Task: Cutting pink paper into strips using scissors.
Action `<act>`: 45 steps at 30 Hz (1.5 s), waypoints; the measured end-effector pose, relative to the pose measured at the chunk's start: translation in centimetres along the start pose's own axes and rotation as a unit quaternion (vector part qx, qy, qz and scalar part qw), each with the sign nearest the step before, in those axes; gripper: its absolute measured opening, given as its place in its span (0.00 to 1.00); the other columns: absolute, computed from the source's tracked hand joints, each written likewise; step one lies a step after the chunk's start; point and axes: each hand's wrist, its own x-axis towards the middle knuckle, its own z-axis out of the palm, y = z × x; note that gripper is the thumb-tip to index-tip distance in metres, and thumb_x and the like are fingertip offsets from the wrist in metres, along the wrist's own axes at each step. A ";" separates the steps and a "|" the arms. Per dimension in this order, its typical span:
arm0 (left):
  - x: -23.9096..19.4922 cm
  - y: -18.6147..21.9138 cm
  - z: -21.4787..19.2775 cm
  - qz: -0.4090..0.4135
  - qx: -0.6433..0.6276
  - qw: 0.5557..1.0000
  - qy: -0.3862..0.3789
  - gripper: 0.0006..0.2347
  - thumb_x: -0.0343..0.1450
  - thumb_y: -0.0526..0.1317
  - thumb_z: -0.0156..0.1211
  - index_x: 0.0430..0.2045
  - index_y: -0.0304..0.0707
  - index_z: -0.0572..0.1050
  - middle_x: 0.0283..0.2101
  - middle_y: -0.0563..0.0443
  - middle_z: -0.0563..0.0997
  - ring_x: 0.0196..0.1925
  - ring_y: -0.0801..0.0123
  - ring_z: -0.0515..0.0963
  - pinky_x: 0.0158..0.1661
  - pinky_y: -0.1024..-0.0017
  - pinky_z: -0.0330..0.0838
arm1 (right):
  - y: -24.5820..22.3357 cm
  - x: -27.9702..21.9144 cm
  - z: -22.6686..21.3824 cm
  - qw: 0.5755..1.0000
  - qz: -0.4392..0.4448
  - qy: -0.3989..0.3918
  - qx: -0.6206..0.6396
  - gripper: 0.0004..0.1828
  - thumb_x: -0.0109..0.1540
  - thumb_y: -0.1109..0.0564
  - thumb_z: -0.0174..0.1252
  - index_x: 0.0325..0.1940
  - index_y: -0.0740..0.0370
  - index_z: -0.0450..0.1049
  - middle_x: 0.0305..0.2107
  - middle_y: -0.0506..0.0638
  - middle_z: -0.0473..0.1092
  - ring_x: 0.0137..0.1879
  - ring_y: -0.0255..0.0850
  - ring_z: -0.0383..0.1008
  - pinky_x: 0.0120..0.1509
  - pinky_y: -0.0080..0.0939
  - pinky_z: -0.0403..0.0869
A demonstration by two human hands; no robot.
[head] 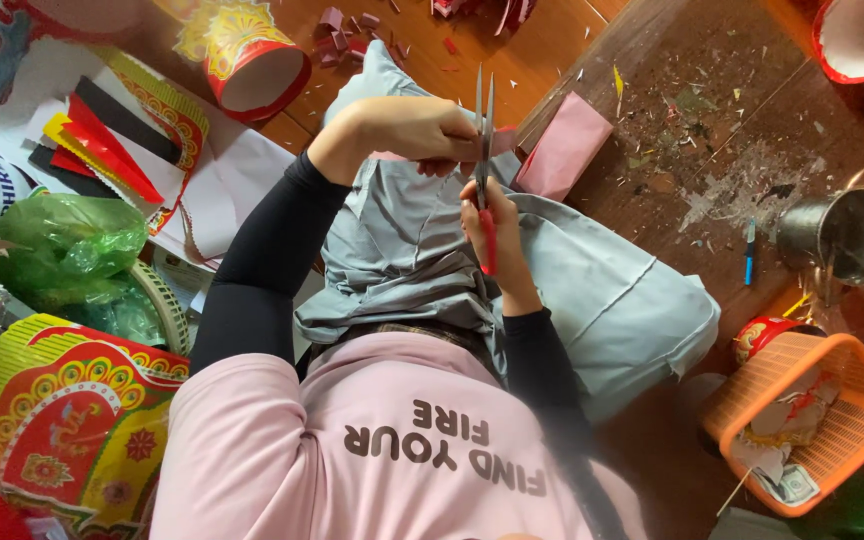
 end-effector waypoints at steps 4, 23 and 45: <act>-0.3 0.0 -0.2 -0.014 -0.009 1.000 -0.009 0.16 0.77 0.48 0.50 0.28 0.34 0.78 0.20 0.55 0.77 0.21 0.76 0.75 0.25 0.72 0.69 | -2.2 0.3 0.6 0.999 0.031 -0.009 0.014 0.05 0.69 0.58 0.53 0.47 0.62 0.68 0.26 0.45 0.64 0.30 0.31 0.64 0.34 0.33 0.65; 0.6 -1.6 0.2 0.004 -0.002 1.000 0.001 0.13 0.76 0.41 0.51 0.29 0.34 0.81 0.19 0.55 0.75 0.20 0.76 0.74 0.24 0.73 0.67 | -1.4 0.5 0.9 0.991 -0.112 0.007 -0.076 0.06 0.69 0.60 0.52 0.50 0.63 0.67 0.30 0.41 0.60 0.35 0.28 0.60 0.40 0.30 0.64; 0.2 -0.6 -0.3 -0.032 0.005 0.999 0.000 0.12 0.75 0.41 0.50 0.29 0.35 0.80 0.21 0.55 0.77 0.22 0.75 0.73 0.26 0.74 0.69 | -1.6 1.1 0.9 0.995 -0.097 -0.023 -0.006 0.10 0.68 0.60 0.52 0.54 0.62 0.66 0.32 0.41 0.64 0.37 0.28 0.64 0.42 0.30 0.67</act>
